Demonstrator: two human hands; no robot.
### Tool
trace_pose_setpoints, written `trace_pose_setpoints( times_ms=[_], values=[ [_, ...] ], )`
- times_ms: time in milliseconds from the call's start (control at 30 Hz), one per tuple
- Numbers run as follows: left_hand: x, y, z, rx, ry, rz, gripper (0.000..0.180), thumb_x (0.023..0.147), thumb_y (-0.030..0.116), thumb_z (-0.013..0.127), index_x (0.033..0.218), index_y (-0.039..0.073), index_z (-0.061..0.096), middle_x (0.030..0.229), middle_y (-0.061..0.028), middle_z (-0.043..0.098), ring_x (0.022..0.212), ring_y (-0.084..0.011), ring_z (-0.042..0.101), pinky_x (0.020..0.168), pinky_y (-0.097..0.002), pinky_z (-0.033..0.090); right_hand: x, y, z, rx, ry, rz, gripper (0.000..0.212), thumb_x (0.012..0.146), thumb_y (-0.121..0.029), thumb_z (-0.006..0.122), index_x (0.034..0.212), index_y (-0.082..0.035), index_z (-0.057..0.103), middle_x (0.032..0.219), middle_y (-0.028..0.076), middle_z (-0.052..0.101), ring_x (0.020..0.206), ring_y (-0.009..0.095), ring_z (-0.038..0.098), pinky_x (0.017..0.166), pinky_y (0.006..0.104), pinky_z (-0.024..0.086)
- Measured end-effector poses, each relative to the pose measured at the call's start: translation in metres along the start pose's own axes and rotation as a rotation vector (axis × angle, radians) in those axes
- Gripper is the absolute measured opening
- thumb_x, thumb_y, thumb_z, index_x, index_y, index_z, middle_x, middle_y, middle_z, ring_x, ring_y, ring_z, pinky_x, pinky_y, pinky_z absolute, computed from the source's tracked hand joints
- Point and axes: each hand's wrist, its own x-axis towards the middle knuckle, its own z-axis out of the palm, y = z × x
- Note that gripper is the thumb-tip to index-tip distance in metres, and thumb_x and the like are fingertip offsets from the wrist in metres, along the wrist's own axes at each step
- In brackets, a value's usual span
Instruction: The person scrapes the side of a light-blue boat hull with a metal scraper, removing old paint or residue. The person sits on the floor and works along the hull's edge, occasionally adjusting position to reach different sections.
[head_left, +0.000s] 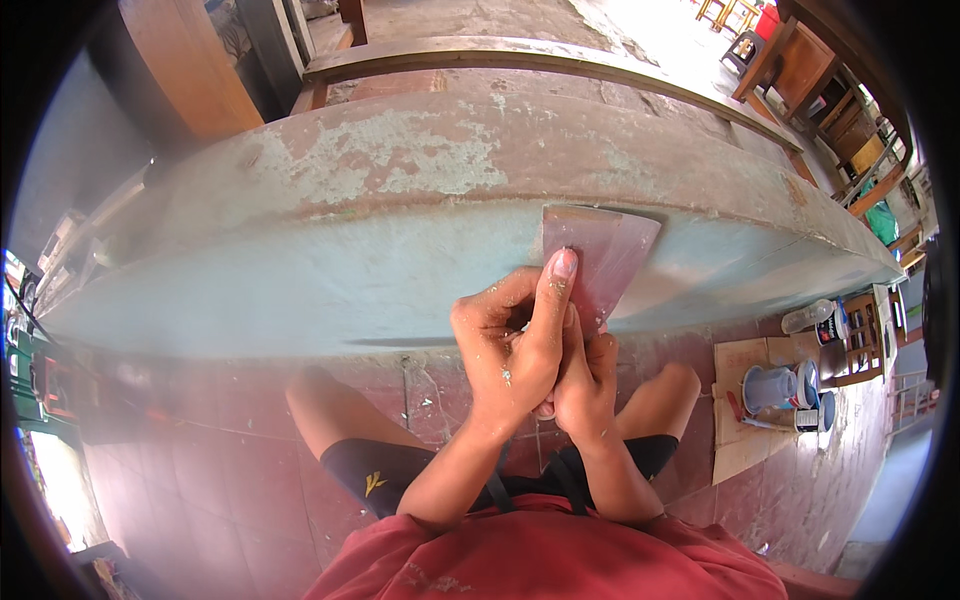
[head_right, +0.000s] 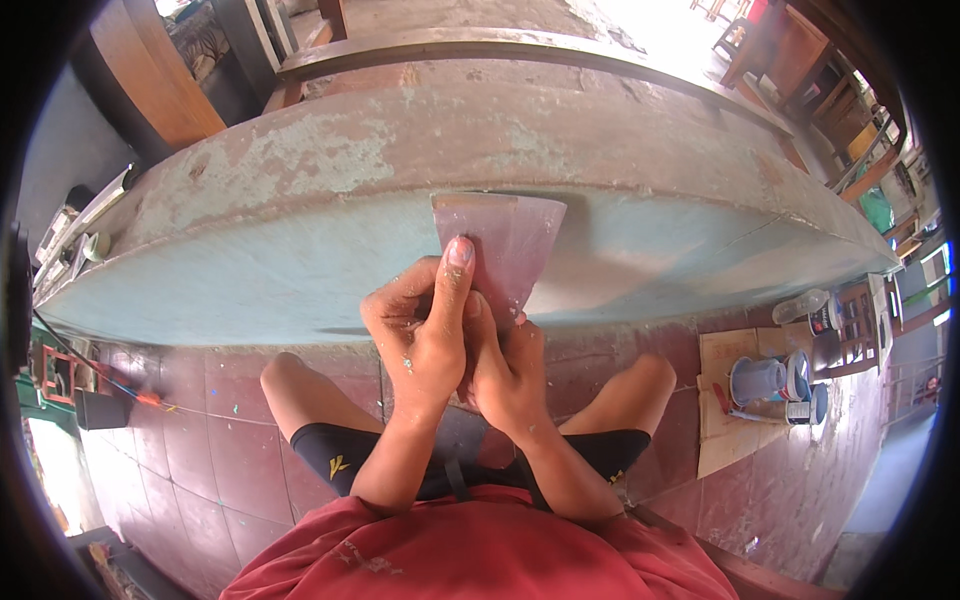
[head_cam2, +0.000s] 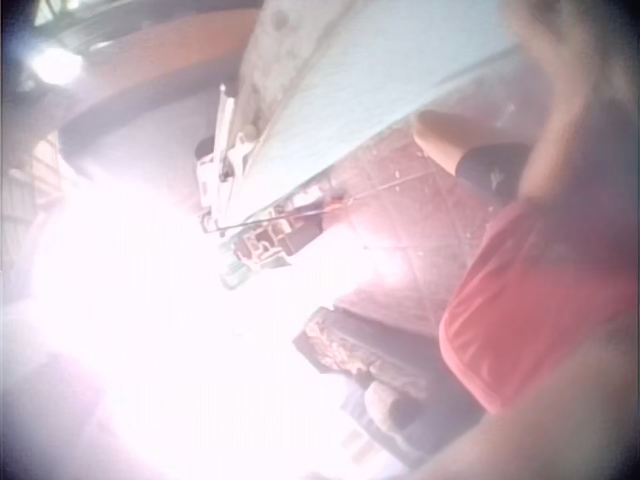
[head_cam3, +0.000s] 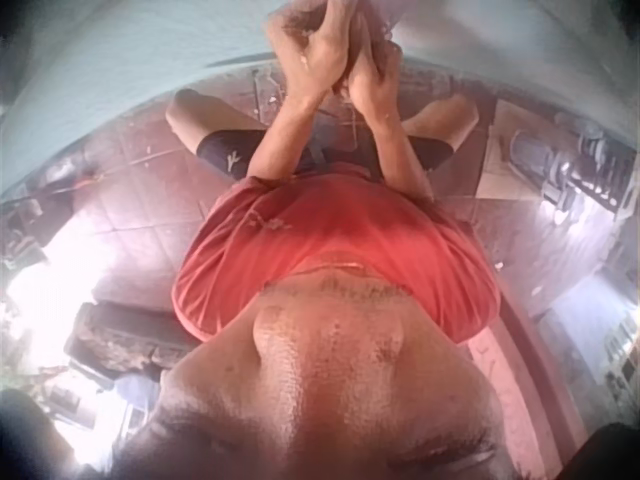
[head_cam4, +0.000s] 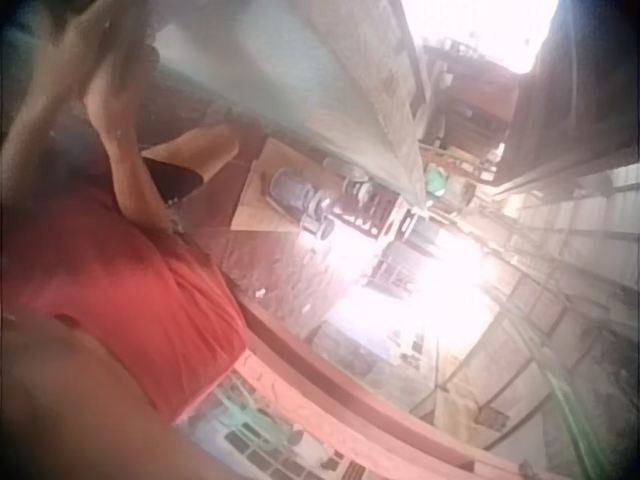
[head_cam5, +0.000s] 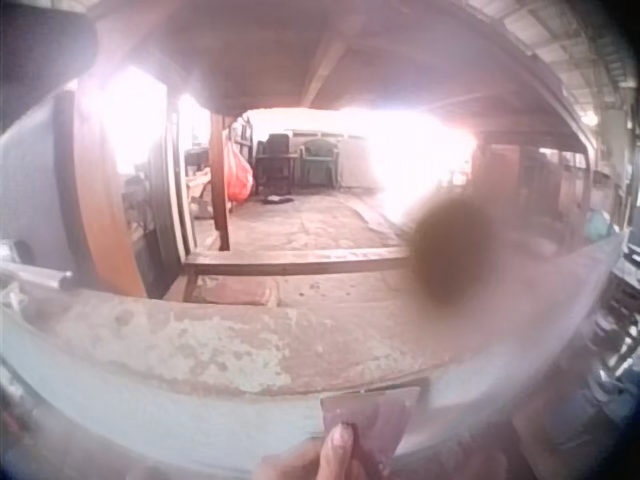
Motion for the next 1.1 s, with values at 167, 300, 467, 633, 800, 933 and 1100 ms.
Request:
trace_pose_setpoints(
  times_ms=[167,300,467,633,800,933,1100],
  values=[
    [-0.006,-0.002,0.001,0.052,0.015,-0.032,0.035,0.091,0.015,0.064,0.061,-0.004,0.059,0.051,0.0022,0.051,0.051,-0.0017,0.04,0.044,-0.02,0.03,-0.005,0.012,0.002,0.022,0.07,-0.08,0.03,0.1,-0.017,0.045,0.085,0.002,0.062,0.06,-0.002,0.054,0.054,0.003,0.049,0.044,0.0227,0.036],
    [0.001,0.008,-0.001,0.084,-0.018,-0.001,0.035,0.09,0.014,0.064,0.061,-0.004,0.059,0.05,0.0012,0.052,0.051,-0.0017,0.042,0.044,-0.0197,0.031,-0.002,-0.001,0.001,0.145,-0.025,0.015,0.03,0.1,-0.018,0.045,0.086,0.002,0.062,0.058,-0.002,0.053,0.05,0.003,0.048,0.04,0.0223,0.035],
    [-0.003,0.005,0.001,0.087,-0.005,-0.029,0.035,0.09,0.013,0.064,0.06,-0.004,0.059,0.05,0.0013,0.052,0.05,-0.0018,0.041,0.044,-0.02,0.031,-0.006,0.001,0.008,-0.007,0.063,-0.118,0.031,0.101,-0.021,0.044,0.086,0.001,0.061,0.056,-0.001,0.053,0.048,0.003,0.048,0.04,0.0218,0.035],
    [0.001,0.005,0.001,0.07,-0.014,-0.006,0.035,0.09,0.014,0.064,0.061,-0.004,0.059,0.049,0.0017,0.05,0.052,-0.0018,0.04,0.044,-0.0205,0.03,-0.004,0.002,0.003,0.076,-0.002,-0.033,0.031,0.101,-0.021,0.043,0.085,0.0,0.061,0.055,-0.001,0.053,0.046,0.004,0.049,0.038,0.0221,0.034],
    [0.0,0.005,0.0,0.113,0.002,0.02,0.036,0.091,0.014,0.063,0.06,-0.004,0.058,0.05,0.0019,0.049,0.052,-0.0021,0.039,0.044,-0.0211,0.03,-0.004,-0.004,0.009,-0.01,0.022,-0.111,0.029,0.101,-0.021,0.043,0.095,-0.001,0.063,0.064,0.0,0.055,0.051,0.003,0.048,0.04,0.0208,0.034],
    [0.012,0.024,0.007,-0.003,-0.002,-0.027,0.036,0.09,0.014,0.064,0.06,-0.004,0.058,0.049,0.0013,0.051,0.051,-0.0022,0.041,0.044,-0.0213,0.03,0.002,-0.004,0.001,0.081,-0.044,-0.014,0.03,0.101,-0.021,0.042,0.107,0.0,0.063,0.077,0.0,0.058,0.057,0.002,0.049,0.043,0.0197,0.036],
    [-0.006,-0.001,-0.001,0.14,0.031,-0.029,0.033,0.089,0.013,0.065,0.06,-0.003,0.06,0.049,0.0021,0.051,0.05,-0.0019,0.041,0.044,-0.0207,0.031,-0.008,0.01,0.007,0.005,0.073,-0.077,0.031,0.1,-0.021,0.045,0.089,0.001,0.062,0.055,-0.001,0.053,0.05,0.004,0.051,0.041,0.0225,0.038]
  ],
)
